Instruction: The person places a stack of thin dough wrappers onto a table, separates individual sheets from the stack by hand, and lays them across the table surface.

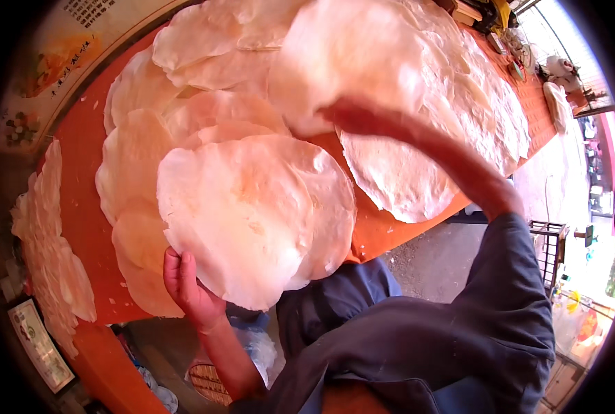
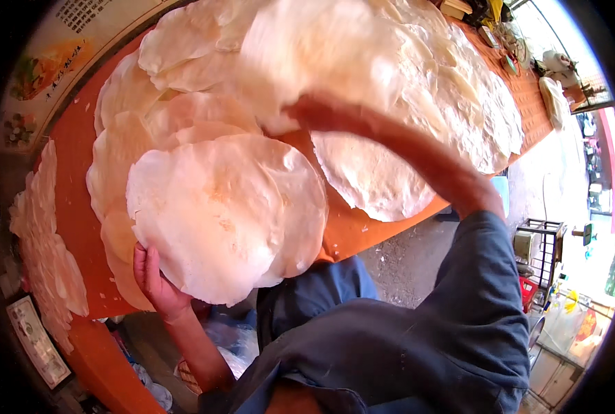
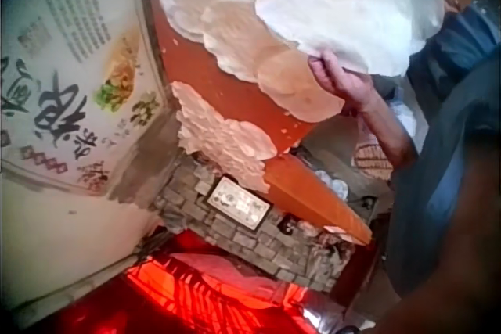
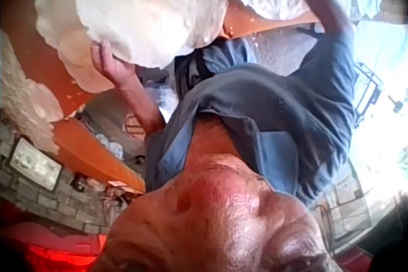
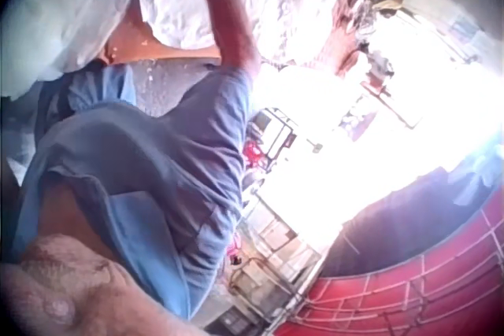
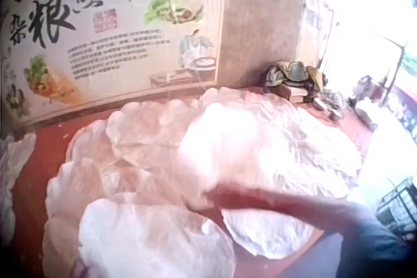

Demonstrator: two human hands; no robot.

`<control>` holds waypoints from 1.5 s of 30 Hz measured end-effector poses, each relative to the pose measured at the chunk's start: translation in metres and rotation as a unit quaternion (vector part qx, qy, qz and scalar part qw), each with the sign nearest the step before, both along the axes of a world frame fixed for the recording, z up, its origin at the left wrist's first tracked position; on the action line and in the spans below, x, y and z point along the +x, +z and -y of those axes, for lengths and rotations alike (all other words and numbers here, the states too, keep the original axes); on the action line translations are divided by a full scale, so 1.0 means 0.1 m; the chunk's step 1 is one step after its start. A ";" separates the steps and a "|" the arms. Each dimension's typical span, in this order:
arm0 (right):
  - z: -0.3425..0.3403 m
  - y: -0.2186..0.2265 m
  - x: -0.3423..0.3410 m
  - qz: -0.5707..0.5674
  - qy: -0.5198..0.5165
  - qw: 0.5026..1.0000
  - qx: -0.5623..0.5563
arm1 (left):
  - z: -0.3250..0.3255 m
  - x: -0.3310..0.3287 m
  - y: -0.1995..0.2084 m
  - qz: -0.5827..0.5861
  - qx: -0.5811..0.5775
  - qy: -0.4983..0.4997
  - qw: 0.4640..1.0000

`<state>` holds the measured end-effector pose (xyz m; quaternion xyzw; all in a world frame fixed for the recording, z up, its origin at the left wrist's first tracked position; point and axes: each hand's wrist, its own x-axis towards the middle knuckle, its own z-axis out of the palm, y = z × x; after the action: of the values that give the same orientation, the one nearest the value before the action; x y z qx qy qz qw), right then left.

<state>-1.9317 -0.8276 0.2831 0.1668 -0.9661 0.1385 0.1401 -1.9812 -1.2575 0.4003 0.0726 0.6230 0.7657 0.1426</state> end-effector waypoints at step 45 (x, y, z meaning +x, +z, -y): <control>1.44 0.19 1.06 0.281 -0.266 0.850 -0.357 | -0.06 -0.76 0.20 -0.523 -0.230 -0.060 0.819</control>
<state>-1.8256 -0.9720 0.3017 -0.2042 -0.8558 0.4719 -0.0564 -2.0572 -1.2511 0.4201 0.4642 0.7565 0.4369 -0.1463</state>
